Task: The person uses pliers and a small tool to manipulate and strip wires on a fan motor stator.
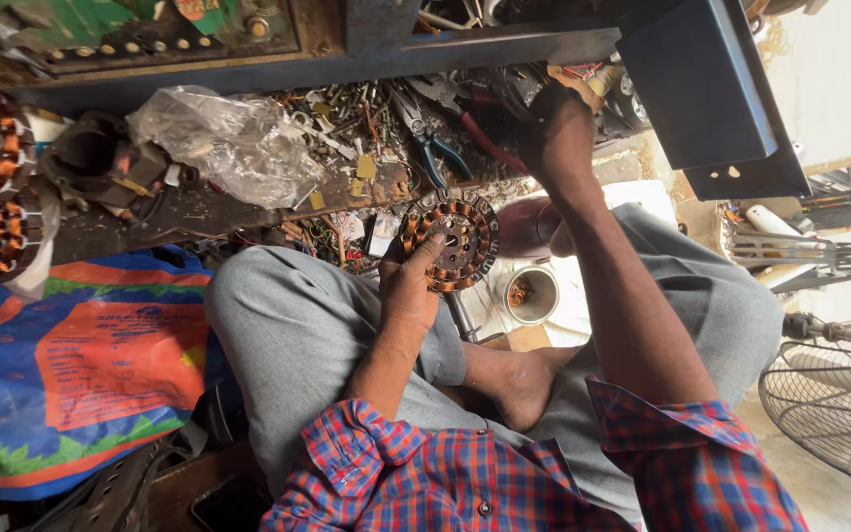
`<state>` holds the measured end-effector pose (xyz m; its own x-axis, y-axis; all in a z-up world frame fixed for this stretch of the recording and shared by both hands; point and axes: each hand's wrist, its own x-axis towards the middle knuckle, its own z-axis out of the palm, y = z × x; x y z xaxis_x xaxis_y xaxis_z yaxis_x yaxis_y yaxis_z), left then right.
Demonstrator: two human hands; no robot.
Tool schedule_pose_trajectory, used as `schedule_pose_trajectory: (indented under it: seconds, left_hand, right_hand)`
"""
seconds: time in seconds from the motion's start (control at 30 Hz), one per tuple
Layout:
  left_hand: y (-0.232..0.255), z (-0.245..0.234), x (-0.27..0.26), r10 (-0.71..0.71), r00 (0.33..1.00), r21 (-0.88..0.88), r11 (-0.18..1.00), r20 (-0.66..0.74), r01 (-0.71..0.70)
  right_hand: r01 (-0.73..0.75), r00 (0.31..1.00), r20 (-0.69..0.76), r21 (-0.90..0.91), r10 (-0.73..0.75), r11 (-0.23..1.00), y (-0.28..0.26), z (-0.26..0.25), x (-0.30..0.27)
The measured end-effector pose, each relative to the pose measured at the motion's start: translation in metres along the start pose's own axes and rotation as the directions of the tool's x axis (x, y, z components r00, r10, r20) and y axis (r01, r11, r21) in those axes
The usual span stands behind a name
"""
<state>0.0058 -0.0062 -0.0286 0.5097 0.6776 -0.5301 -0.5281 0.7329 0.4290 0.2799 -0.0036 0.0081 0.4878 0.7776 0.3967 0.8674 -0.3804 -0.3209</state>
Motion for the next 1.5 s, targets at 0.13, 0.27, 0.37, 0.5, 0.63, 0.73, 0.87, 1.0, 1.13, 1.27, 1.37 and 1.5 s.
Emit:
schedule_pose_trajectory:
  seconds: [0.13,0.27,0.37,0.5,0.63,0.73,0.87,1.0,1.13,1.27,1.37,1.5]
  left_hand:
    - [0.003,-0.002,0.000,0.026,1.000,0.000,1.000,-0.005,-0.026]
    - [0.011,0.003,-0.002,0.016,1.000,-0.021,1.000,0.025,-0.015]
    - [0.025,0.015,-0.009,-0.071,0.997,-0.052,0.996,0.008,0.072]
    - [0.045,0.016,-0.025,-0.255,0.941,-0.042,0.962,0.222,0.271]
    - [0.031,0.009,-0.031,-0.337,0.805,0.184,0.942,0.489,0.282]
    - [0.017,0.003,-0.034,-0.385,0.738,0.218,0.923,0.554,0.318]
    - [0.011,-0.008,-0.030,-0.438,0.697,0.219,0.896,0.567,0.385]
    - [0.012,-0.014,-0.027,-0.417,0.599,0.131,0.877,0.683,0.461]
    - [0.018,-0.016,-0.027,-0.361,0.725,0.150,0.928,0.587,0.342]
    - [0.012,-0.002,-0.021,-0.344,0.910,0.088,0.939,0.231,0.332]
    - [0.013,0.008,-0.017,-0.170,0.962,0.012,0.985,0.211,0.172]
    - [0.007,0.000,-0.019,-0.263,0.952,0.029,0.965,0.156,0.261]
  right_hand:
    - [-0.127,0.990,0.084,0.165,0.114,0.978,0.001,-0.011,-0.001]
    - [-0.242,0.963,0.184,0.260,0.198,0.935,-0.015,-0.050,-0.016]
    - [-0.656,0.750,0.510,0.653,0.421,0.378,-0.033,-0.101,-0.061]
    - [-0.621,0.783,0.495,0.655,0.376,0.431,-0.058,-0.126,-0.156]
    - [-0.535,0.839,0.464,0.612,0.283,0.583,-0.090,-0.116,-0.215]
    - [-0.624,0.775,0.577,0.631,0.259,0.461,-0.104,-0.125,-0.227]
    - [-0.773,0.461,0.882,0.454,0.099,-0.444,-0.103,-0.135,-0.232]
    - [-0.818,0.496,0.838,0.364,-0.226,-0.445,-0.099,-0.136,-0.235]
    - [-0.868,0.359,0.929,0.295,-0.093,-0.399,-0.080,-0.130,-0.248]
    - [-0.743,0.473,0.872,0.472,0.126,-0.474,-0.081,-0.148,-0.271]
    - [-0.732,0.570,0.806,0.585,0.157,-0.349,-0.095,-0.162,-0.263]
    - [-0.802,0.544,0.825,0.564,0.152,-0.194,-0.116,-0.162,-0.250]
